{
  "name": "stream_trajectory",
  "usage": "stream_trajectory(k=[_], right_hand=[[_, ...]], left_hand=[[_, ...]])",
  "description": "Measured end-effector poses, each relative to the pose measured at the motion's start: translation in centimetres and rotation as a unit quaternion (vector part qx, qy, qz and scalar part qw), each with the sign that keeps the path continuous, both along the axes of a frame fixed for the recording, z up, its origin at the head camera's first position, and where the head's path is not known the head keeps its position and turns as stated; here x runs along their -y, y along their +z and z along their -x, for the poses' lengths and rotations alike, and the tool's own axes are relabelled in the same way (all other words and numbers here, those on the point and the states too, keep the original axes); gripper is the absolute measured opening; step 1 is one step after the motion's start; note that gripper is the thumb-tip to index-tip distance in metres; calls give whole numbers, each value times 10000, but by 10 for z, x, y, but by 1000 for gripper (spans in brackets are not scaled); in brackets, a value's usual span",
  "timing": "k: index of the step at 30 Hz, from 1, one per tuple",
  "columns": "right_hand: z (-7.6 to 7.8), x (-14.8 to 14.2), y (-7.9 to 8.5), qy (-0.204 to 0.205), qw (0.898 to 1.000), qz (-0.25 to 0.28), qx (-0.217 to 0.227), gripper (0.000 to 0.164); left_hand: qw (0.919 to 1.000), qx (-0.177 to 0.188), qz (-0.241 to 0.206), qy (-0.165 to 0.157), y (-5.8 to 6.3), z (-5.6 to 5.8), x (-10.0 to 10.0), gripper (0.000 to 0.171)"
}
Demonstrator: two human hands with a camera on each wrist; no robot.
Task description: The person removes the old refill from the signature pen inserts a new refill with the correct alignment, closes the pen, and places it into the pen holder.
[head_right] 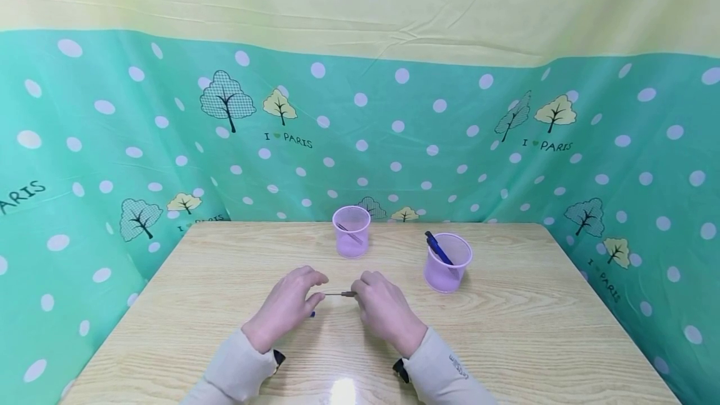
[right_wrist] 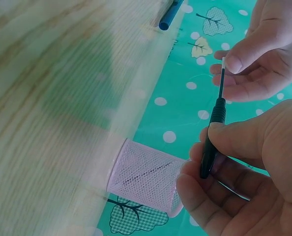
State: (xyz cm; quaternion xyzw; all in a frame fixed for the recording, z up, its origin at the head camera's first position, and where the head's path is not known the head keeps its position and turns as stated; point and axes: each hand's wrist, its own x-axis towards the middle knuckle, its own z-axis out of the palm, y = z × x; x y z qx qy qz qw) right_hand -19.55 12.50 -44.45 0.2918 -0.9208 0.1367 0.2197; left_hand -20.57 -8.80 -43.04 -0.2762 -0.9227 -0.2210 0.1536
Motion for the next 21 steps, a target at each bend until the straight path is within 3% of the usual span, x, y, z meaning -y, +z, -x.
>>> stream_trajectory(k=[12, 21], right_hand=[[-1, 1, 0, 24, 9999, -106, -44, 12], [-2, 3, 1, 27, 10000, -91, 15, 12]], left_hand=[[9998, 45, -80, -177, -1, 2, -2, 17], [9984, 292, -293, -395, -2, 1, -2, 14]])
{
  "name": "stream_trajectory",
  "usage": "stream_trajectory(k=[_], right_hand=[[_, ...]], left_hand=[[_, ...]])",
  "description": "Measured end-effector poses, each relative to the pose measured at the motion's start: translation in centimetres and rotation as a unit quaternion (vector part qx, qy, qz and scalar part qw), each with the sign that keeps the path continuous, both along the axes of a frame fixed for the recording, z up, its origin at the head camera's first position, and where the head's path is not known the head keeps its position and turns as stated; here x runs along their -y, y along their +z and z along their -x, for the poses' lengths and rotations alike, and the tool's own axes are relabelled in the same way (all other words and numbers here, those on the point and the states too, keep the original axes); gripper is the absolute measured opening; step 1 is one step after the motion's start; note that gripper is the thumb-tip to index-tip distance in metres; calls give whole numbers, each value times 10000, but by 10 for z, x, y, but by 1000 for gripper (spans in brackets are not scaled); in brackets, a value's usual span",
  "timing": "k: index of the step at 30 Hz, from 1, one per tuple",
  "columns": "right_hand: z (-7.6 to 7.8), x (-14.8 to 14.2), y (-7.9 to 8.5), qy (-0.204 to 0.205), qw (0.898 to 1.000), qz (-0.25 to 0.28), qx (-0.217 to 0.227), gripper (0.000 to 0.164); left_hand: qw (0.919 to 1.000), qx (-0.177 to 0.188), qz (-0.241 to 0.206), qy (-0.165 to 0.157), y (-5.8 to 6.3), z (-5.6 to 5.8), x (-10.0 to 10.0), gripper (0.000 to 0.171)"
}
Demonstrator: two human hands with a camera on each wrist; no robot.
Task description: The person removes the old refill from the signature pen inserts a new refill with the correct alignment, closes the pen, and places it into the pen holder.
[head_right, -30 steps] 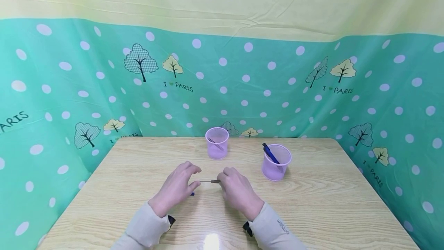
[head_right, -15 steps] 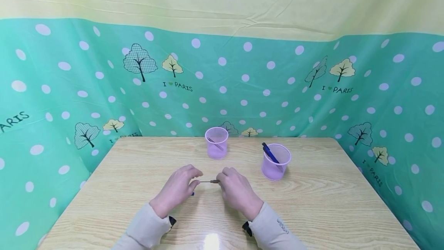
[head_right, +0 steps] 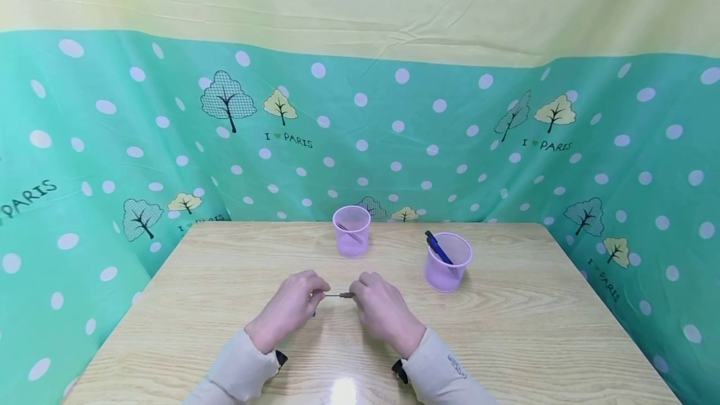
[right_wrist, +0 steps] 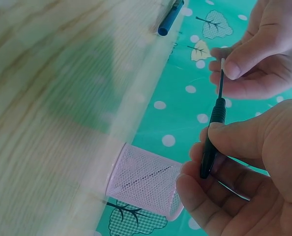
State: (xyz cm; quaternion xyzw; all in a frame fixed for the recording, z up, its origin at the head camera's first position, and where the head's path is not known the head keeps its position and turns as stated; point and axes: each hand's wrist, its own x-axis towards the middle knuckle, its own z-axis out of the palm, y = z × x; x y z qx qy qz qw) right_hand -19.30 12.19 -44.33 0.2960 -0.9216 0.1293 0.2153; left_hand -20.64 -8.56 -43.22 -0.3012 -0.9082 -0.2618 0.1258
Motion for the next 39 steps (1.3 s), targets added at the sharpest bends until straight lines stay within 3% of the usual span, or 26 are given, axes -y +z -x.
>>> stream_trajectory(k=[8, 20, 39], right_hand=[[1, 0, -1, 15, 10000, 47, -54, 11], [-1, -2, -2, 28, 10000, 32, -41, 11], [0, 2, -7, 145, 9999, -5, 48, 19]], left_hand=[[9998, -101, -127, -64, -1, 0, -1, 17], [9999, 117, -6, -93, -2, -1, -4, 18], [9995, 109, 144, -258, -3, -3, -6, 18]])
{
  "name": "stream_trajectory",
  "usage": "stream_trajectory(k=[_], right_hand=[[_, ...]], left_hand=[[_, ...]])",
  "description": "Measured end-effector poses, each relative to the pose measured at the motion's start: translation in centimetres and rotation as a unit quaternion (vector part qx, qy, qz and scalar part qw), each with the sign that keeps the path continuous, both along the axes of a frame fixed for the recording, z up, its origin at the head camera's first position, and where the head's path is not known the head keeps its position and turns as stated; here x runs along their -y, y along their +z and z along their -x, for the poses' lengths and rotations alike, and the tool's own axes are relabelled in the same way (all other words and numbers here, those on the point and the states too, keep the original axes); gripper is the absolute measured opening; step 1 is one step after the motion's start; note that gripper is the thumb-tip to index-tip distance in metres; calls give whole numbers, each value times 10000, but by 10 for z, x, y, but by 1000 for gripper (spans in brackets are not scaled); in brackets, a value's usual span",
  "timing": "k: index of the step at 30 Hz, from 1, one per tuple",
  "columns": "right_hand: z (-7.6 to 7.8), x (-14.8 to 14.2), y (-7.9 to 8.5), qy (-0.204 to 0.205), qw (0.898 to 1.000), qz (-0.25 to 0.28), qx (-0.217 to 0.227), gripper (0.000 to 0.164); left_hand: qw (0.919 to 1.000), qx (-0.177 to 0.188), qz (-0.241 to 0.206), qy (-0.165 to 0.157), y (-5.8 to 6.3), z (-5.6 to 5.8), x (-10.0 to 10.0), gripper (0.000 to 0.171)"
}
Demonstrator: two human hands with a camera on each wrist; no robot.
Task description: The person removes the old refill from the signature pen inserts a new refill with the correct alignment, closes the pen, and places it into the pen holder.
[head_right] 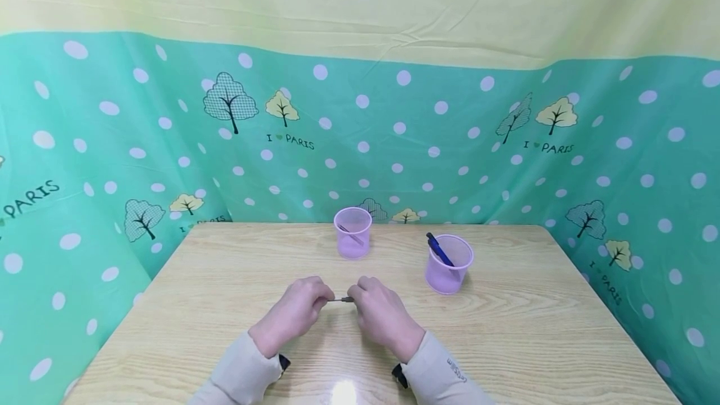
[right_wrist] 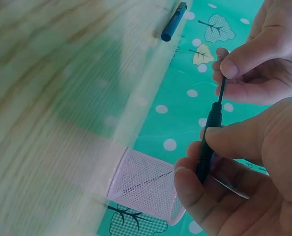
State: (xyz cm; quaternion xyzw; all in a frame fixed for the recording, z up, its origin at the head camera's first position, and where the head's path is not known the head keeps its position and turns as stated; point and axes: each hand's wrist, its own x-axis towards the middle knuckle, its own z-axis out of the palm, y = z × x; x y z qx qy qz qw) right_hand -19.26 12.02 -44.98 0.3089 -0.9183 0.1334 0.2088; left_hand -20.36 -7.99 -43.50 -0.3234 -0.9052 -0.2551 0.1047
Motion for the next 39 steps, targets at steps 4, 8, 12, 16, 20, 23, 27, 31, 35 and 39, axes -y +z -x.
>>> stream_trajectory(k=[4, 8, 12, 16, 20, 23, 27, 31, 35, 39], right_hand=[[0, 0, 0, 11, 10000, 26, -23, 17], [0, 0, 0, 21, 9999, 76, -75, 12], [-2, 1, 2, -56, 9999, 92, -55, 11], [-3, 2, 3, -210, 9998, 63, 33, 15], [-4, 2, 3, -286, 9995, 102, 130, 15], [-4, 2, 3, -298, 9993, 169, 157, 16], [-5, 3, 4, -354, 9991, 224, 102, 17], [-5, 3, 3, -456, 9987, 215, 2, 17], [-5, 3, 3, -554, 9983, 186, -79, 16], [-5, 4, 2, -623, 9978, 184, -118, 15]], left_hand=[[10000, -18, 3, -42, 1, -1, -1, 17], [9999, -35, -18, -108, 1, -2, -2, 17], [9999, -23, -35, -166, 1, -3, -4, 17], [9998, 34, -22, -195, 2, -3, -4, 17], [9998, 60, -15, -197, 3, -4, -5, 18], [9998, 94, -58, -162, 3, -5, -5, 17], [9999, 77, -90, -118, 3, -6, -6, 17], [9999, -47, -72, -149, 2, -5, -6, 17], [9997, -142, -67, -185, 1, -5, -7, 16], [9997, -148, -74, -198, 1, -5, -7, 16]])
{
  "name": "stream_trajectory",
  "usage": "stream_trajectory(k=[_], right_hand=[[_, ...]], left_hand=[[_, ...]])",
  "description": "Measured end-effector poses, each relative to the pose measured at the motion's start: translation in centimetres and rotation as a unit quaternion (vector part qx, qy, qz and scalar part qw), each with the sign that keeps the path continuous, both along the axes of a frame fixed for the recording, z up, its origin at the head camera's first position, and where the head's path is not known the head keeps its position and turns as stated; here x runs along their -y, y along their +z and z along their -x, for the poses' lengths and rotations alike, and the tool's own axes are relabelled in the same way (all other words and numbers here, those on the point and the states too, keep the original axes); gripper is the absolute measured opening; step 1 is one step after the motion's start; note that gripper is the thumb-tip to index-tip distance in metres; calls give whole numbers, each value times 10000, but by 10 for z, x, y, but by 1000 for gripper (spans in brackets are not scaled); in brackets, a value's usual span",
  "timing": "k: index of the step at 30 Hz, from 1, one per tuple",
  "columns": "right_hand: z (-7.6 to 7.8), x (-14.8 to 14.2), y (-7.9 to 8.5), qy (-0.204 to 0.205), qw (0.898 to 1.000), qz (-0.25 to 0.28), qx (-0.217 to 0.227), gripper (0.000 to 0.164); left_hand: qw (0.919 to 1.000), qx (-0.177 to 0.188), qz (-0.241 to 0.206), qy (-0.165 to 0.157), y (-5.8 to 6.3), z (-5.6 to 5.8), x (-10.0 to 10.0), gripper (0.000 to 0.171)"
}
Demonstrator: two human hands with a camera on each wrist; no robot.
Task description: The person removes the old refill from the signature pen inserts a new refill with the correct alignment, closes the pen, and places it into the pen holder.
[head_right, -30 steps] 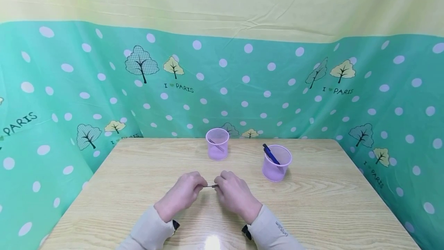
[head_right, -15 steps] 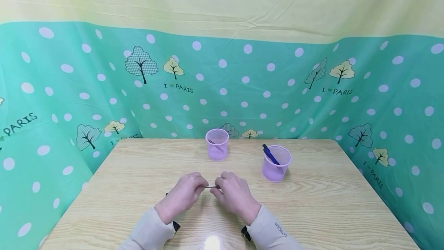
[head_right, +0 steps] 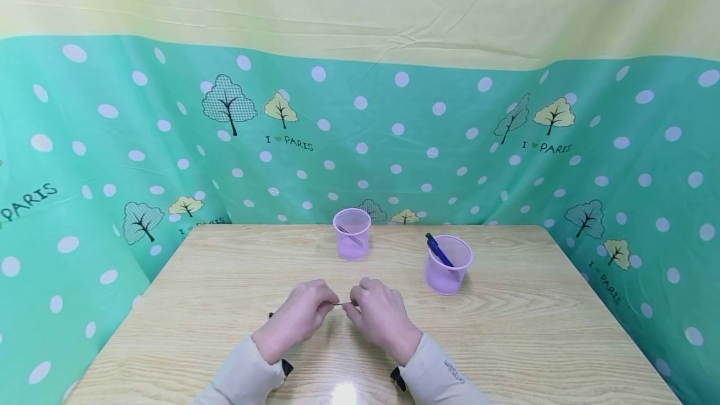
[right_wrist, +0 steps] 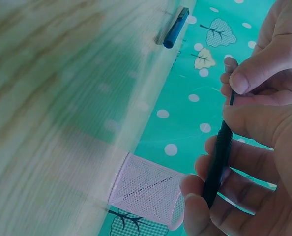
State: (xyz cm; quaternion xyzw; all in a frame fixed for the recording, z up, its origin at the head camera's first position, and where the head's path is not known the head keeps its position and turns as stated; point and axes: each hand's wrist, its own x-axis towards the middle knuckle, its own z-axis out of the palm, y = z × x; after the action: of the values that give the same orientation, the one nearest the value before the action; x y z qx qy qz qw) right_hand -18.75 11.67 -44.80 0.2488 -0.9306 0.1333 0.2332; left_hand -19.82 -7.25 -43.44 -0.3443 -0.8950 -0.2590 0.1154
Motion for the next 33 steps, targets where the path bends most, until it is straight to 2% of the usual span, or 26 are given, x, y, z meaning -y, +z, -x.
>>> stream_trajectory(k=[10, 24, 33], right_hand=[[-1, 1, 1, -75, 10000, 34, -15, 14], [-1, 1, 1, -128, 9999, 58, 20, 14], [-1, 1, 1, -207, 9998, 79, -28, 14]], left_hand=[[10000, -7, 31, 18, 1, -1, 0, 16], [9993, 203, 163, 269, 3, -2, 2, 16], [9992, 176, 178, 303, 2, -2, 3, 15]])
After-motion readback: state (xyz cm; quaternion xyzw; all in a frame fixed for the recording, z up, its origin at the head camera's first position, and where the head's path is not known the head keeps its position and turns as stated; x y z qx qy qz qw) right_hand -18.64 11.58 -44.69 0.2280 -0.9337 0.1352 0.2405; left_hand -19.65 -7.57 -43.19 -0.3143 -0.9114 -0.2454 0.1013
